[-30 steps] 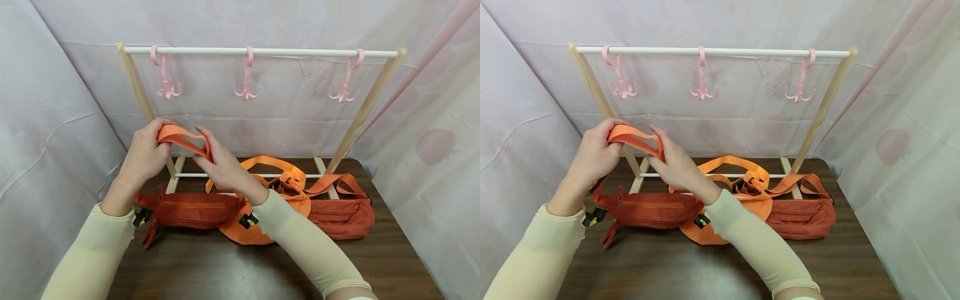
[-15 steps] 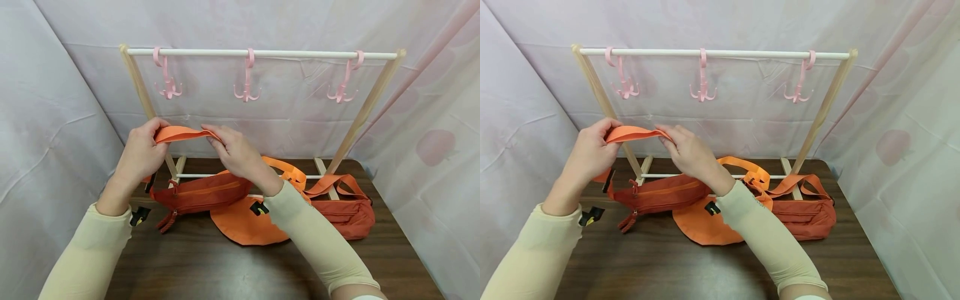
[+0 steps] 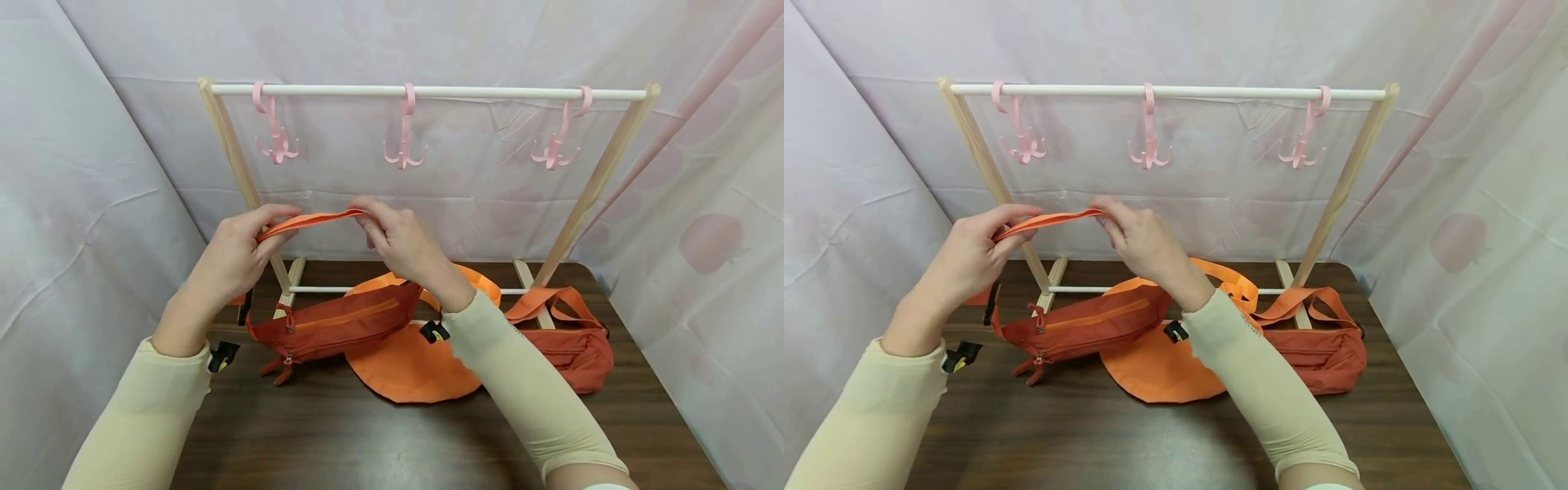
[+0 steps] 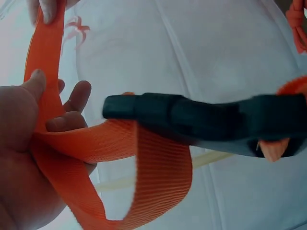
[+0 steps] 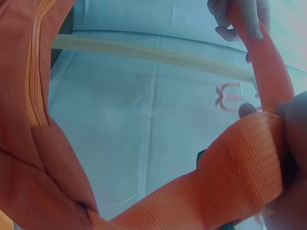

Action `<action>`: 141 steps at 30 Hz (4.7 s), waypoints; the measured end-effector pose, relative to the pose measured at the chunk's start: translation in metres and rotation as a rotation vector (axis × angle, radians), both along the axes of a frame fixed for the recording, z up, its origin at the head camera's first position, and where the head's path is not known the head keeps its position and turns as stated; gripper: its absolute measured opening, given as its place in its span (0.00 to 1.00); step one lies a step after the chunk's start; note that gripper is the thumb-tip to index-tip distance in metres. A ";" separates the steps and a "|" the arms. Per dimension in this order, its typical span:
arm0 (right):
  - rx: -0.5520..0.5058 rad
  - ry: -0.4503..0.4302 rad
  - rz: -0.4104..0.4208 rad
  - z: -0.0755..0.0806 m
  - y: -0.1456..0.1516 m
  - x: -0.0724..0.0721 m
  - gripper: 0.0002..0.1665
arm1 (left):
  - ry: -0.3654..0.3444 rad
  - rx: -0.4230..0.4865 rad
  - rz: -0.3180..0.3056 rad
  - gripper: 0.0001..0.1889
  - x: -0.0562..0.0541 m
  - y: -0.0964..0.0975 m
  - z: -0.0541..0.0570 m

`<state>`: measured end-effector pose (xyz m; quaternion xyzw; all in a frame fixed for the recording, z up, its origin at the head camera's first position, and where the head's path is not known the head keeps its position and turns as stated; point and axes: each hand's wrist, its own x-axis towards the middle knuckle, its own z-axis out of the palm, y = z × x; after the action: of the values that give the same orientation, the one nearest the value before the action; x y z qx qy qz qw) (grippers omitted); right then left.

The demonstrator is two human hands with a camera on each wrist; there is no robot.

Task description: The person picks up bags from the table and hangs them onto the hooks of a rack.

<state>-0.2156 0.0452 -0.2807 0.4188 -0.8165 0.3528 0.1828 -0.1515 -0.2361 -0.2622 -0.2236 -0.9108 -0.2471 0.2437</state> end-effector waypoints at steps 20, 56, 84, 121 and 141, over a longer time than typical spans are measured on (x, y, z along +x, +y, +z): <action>-0.044 0.037 -0.042 0.030 -0.010 -0.021 0.11 | 0.153 0.032 0.122 0.09 -0.001 -0.001 0.012; -0.029 0.094 -0.130 0.067 -0.056 -0.082 0.14 | 0.238 0.039 0.395 0.17 -0.026 -0.005 0.040; 0.036 0.010 -0.280 0.082 -0.074 -0.112 0.16 | 0.193 0.038 0.486 0.18 -0.058 -0.005 0.047; 0.145 -0.099 -0.252 0.055 -0.069 -0.115 0.16 | 0.073 0.082 0.477 0.17 -0.068 -0.010 0.022; 0.173 -0.078 -0.255 0.033 -0.064 -0.113 0.16 | -0.020 0.036 0.441 0.21 -0.077 -0.015 -0.008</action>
<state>-0.3291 -0.0185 -0.2480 0.3121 -0.8968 0.2713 0.1576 -0.2285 -0.2511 -0.2701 -0.0120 -0.9354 -0.2062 0.2869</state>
